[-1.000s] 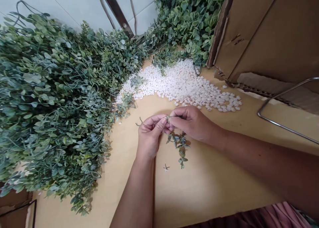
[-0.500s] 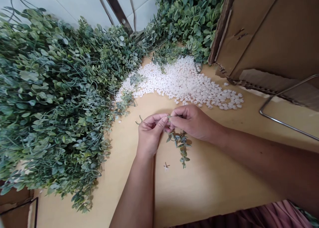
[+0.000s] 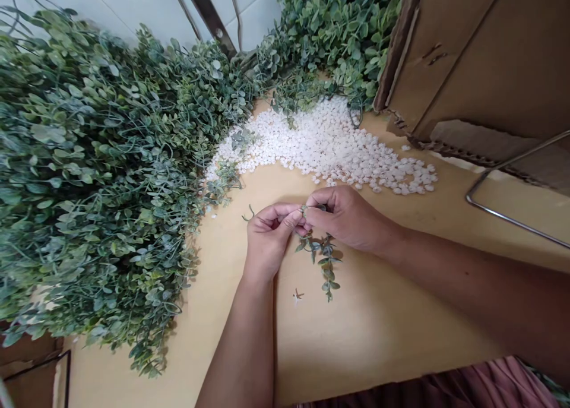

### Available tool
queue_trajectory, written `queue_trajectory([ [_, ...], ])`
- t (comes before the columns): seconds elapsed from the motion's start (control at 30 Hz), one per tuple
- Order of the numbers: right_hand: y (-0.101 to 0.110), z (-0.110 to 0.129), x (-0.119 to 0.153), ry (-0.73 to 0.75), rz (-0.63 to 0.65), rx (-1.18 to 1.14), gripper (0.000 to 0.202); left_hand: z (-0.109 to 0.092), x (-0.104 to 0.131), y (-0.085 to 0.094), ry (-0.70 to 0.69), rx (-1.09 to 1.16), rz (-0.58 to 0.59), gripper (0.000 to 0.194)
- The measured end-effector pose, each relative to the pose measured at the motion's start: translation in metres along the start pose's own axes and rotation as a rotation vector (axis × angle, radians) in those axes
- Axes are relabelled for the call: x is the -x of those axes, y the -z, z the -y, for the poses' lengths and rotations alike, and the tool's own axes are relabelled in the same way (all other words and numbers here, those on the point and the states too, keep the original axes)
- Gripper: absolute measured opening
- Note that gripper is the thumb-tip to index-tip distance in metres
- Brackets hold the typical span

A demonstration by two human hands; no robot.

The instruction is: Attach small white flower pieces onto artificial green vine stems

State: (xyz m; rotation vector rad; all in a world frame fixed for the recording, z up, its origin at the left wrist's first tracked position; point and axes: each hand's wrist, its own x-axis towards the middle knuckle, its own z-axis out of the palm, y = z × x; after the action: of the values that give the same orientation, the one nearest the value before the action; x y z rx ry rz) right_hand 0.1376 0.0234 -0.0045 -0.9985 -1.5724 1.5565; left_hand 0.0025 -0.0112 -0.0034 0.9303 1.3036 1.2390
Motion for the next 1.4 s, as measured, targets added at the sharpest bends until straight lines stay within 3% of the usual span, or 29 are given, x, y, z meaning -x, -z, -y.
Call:
queue_trajectory([
  [0.23, 0.000, 0.000, 0.001, 0.017, 0.010, 0.073, 0.022, 0.000, 0.001, -0.002, 0.002, -0.023, -0.010, 0.016],
  [0.47, 0.002, -0.002, -0.001, 0.050, 0.043, 0.047, 0.020, 0.001, 0.000, -0.003, 0.022, 0.024, -0.058, 0.014],
  [0.77, 0.004, -0.003, -0.003, 0.080, 0.093, -0.021, 0.020, 0.001, 0.001, -0.004, -0.006, 0.039, -0.033, 0.017],
  [0.97, 0.006, -0.003, -0.007, 0.082, 0.025, -0.094, 0.018, 0.000, 0.000, 0.010, -0.159, -0.102, -0.238, 0.022],
  [1.13, 0.008, -0.003, -0.009, 0.111, 0.009, -0.129, 0.016, -0.002, 0.004, 0.014, -0.213, -0.374, 0.007, 0.025],
  [1.23, 0.011, 0.000, -0.008, 0.139, 0.009, -0.147, 0.018, 0.001, 0.005, 0.013, -0.268, -0.467, 0.025, 0.025],
  [1.3, 0.016, 0.005, -0.005, 0.137, 0.093, -0.190, 0.023, 0.002, 0.004, 0.013, -0.261, -0.447, -0.009, 0.017],
  [1.4, 0.025, 0.013, -0.003, 0.116, 0.343, -0.298, 0.040, 0.000, 0.003, 0.014, -0.208, -0.340, -0.079, 0.006],
])
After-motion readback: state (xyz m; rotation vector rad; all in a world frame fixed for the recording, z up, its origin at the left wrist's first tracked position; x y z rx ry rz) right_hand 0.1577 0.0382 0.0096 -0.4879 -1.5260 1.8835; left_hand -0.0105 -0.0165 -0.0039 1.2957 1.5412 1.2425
